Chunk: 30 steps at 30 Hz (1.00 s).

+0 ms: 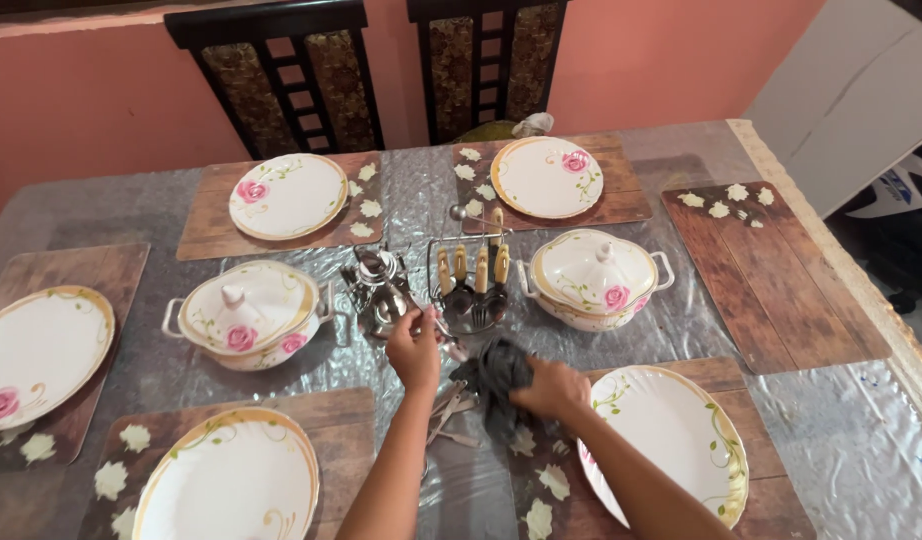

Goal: Setting a dining table with plates, bowls, glasses, and cutlery.

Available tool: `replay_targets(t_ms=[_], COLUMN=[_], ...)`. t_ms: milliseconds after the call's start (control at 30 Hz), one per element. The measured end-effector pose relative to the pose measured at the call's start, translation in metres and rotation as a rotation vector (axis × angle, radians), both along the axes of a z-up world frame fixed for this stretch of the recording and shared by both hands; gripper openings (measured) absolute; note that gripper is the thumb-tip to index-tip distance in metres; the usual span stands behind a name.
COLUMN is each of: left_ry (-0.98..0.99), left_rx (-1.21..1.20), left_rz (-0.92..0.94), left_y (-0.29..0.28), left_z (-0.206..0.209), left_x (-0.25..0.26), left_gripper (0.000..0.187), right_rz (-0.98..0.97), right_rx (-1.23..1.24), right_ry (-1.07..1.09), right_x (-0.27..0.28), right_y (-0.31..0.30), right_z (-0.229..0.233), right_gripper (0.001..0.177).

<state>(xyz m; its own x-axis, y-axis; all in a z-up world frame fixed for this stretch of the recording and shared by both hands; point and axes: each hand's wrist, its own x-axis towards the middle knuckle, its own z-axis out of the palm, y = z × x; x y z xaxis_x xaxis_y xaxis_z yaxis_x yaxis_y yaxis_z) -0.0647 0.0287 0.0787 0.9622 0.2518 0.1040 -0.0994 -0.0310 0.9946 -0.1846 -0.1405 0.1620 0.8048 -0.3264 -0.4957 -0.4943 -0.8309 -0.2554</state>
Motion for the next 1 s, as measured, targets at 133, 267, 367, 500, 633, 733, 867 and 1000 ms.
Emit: replay_targets(t_ms=[133, 267, 367, 500, 633, 733, 867, 1000], left_ry=[0.183, 0.039, -0.116, 0.035, 0.243, 0.241, 0.182, 0.182], left_rx=[-0.233, 0.038, 0.223, -0.043, -0.52, -0.851, -0.572, -0.21], left_rz=[-0.131, -0.112, -0.068, -0.074, -0.032, 0.073, -0.158, -0.519], left_y=[0.003, -0.003, -0.002, 0.003, -0.002, -0.005, 0.015, 0.013], left_z=[-0.004, 0.012, 0.026, 0.077, 0.069, 0.067, 0.053, 0.066], left_x=[-0.02, -0.03, -0.035, -0.053, -0.058, -0.069, -0.079, -0.086], left_gripper=[0.014, 0.01, 0.009, 0.006, 0.007, 0.007, 0.017, 0.023], right_rz=[-0.079, -0.041, 0.021, 0.039, -0.078, -0.318, -0.55, -0.637], right_rx=[0.317, 0.692, 0.628, 0.619, 0.689, 0.616, 0.728, 0.941], right_ry=[-0.315, -0.542, -0.573, -0.693, -0.803, -0.935, -1.086, -1.175], right_x=[0.016, 0.026, 0.031, 0.034, 0.034, 0.03, 0.035, 0.045], right_y=[-0.024, -0.004, 0.003, 0.01, 0.025, 0.04, 0.039, 0.028], right_z=[-0.065, -0.044, -0.033, -0.018, -0.013, 0.003, 0.016, 0.018], right_gripper=[0.066, 0.07, 0.07, 0.071, 0.072, 0.072, 0.057, 0.05])
